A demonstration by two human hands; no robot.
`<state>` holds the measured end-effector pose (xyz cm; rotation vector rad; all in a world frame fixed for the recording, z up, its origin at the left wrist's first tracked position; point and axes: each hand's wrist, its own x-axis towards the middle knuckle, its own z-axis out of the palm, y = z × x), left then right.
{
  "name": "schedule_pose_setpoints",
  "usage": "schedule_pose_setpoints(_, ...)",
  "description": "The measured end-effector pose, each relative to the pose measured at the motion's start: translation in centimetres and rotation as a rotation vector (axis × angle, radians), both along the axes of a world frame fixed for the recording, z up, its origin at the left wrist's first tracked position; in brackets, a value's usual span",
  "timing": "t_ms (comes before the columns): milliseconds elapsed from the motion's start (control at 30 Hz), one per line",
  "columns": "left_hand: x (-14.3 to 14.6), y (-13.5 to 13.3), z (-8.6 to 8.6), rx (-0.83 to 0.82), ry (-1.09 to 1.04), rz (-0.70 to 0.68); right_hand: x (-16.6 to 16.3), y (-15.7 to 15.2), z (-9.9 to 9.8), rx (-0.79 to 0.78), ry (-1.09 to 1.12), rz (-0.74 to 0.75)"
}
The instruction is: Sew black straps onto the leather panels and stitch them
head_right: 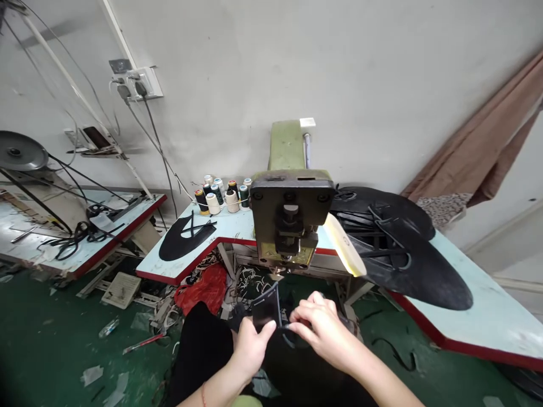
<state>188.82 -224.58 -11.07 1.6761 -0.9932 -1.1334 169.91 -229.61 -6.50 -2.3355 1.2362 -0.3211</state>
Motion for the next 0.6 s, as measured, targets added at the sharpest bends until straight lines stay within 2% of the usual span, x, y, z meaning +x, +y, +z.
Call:
schedule_pose_setpoints(133, 0.1, -0.7, -0.9, -0.061, -0.051, -0.037, 1.4, 0.8, -1.7, -0.195, 0.032, 0.041)
schedule_pose_setpoints(233, 0.7, -0.5, -1.0, -0.138, -0.078, -0.151, 1.3, 0.2, -2.8, -0.172, 0.041, 0.093)
schedule_pose_setpoints(300, 1.0, -0.3, -1.0, -0.189, -0.16, -0.171, 1.2, -0.4, -3.3, -0.2, 0.058, 0.079)
schedule_pose_setpoints(400, 0.8, -0.3, -1.2, -0.159, -0.201, -0.047, 1.8, -0.2, -4.2, -0.344, 0.066, -0.009)
schedule_pose_setpoints(500, -0.3, -0.9, -1.3, -0.04, -0.139, 0.109, 3.9, 2.1, -6.0, -0.507, 0.073, -0.151)
schedule_pose_setpoints(600, -1.3, -1.4, -1.4, -0.028, 0.01, 0.109, 5.9, 5.3, -8.2, -0.594, 0.09, -0.227)
